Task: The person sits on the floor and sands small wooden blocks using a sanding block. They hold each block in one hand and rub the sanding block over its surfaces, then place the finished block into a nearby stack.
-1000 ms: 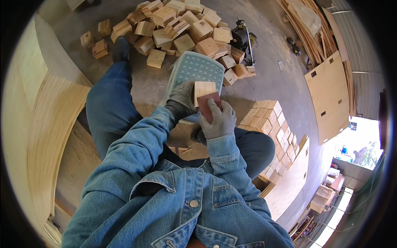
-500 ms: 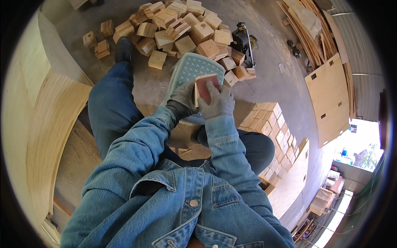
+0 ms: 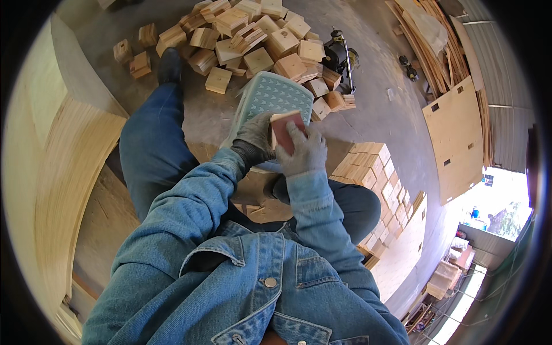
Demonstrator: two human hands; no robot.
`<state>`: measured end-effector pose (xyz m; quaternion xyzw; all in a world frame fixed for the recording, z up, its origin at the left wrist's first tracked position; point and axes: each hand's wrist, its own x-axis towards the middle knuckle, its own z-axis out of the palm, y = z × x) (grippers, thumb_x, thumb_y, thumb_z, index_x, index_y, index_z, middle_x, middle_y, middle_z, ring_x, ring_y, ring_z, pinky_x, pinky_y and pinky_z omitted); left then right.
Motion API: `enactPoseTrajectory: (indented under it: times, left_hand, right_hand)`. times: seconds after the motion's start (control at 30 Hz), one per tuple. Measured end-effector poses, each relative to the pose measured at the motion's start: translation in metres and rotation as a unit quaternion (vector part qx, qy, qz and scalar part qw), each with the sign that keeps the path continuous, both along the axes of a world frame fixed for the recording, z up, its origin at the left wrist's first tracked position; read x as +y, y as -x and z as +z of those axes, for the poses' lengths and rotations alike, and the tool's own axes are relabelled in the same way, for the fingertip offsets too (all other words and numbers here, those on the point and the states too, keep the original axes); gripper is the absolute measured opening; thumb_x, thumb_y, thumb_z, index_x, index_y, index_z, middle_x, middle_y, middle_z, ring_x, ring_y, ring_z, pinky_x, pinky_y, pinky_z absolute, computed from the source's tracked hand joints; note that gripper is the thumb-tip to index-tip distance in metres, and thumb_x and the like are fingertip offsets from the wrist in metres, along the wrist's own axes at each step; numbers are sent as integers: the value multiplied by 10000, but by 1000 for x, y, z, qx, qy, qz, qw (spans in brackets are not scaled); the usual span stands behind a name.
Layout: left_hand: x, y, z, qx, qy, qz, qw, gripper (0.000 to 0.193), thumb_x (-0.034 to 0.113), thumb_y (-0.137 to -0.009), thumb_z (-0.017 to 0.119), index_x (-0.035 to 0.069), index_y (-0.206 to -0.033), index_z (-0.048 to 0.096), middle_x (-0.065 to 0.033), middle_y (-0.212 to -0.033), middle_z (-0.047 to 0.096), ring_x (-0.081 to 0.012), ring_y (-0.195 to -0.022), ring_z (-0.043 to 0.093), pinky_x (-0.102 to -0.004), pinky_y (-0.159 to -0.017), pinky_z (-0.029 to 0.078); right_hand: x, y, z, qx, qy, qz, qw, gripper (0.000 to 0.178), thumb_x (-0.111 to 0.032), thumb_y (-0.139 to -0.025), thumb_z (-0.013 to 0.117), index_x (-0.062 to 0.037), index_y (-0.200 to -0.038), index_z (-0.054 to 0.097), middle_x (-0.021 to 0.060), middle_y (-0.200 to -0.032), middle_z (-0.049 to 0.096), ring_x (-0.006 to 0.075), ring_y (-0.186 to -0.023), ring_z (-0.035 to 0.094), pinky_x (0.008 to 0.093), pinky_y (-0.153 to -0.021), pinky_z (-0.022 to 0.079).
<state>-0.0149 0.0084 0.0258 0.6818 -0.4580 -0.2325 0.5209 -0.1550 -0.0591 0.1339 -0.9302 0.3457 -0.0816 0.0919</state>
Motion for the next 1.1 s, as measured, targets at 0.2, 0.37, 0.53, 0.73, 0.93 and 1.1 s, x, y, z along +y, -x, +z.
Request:
enactPoseTrajectory:
  times: [0.2, 0.37, 0.53, 0.73, 0.93, 1.1]
  left_hand:
    - [-5, 1, -17, 2, -27, 0, 1000, 697, 291, -720, 883, 114, -1333, 605, -187, -1302, 657, -386, -1258, 616, -445, -1098, 492]
    - [-4, 2, -14, -13, -48, 10, 999, 654, 237, -750, 862, 114, -1336, 598, -187, -1307, 651, -393, -1247, 616, -453, -1108, 489]
    - [-2, 0, -11, -31, -48, -8, 998, 761, 224, -697, 885, 110, -1375, 558, -195, -1338, 629, -399, -1264, 601, -461, -1124, 476]
    - [1, 1, -29, -97, -46, 11, 994, 829, 192, -644, 906, 91, -1385, 548, -196, -1311, 632, -412, -1255, 598, -460, -1116, 473]
    - [-3, 1, 1, -106, -103, 19, 989, 979, 322, -589, 945, 79, -1427, 503, -209, -1379, 561, -412, -1279, 570, -463, -1130, 472]
    - [-3, -15, 35, -130, -142, 45, 980, 1000, 378, -591, 942, 85, -1436, 495, -238, -1392, 534, -423, -1284, 562, -485, -1116, 485]
  right_hand:
    - [-59, -56, -5, 50, -26, -52, 997, 662, -398, -767, 854, -196, -1379, 700, 219, -1363, 617, 415, -1241, 607, 492, -1066, 507]
    - [-63, -37, -10, 30, -43, -65, 996, 702, -399, -768, 851, -198, -1417, 673, 225, -1380, 612, 411, -1267, 595, 484, -1088, 497]
    - [-17, 18, -8, 10, 6, -58, 998, 684, -375, -759, 859, -181, -1391, 685, 233, -1379, 598, 448, -1246, 589, 543, -1078, 485]
    - [13, 67, -8, -50, -25, -44, 997, 664, -298, -720, 900, -159, -1342, 712, 246, -1364, 602, 459, -1230, 595, 546, -1062, 493]
    - [-5, 81, -15, -124, -33, -69, 989, 683, -297, -692, 921, -145, -1325, 718, 251, -1322, 634, 444, -1214, 616, 529, -1069, 496]
    - [-6, 81, -12, -127, -33, -82, 988, 678, -297, -693, 917, -137, -1321, 720, 251, -1318, 639, 435, -1215, 618, 528, -1070, 495]
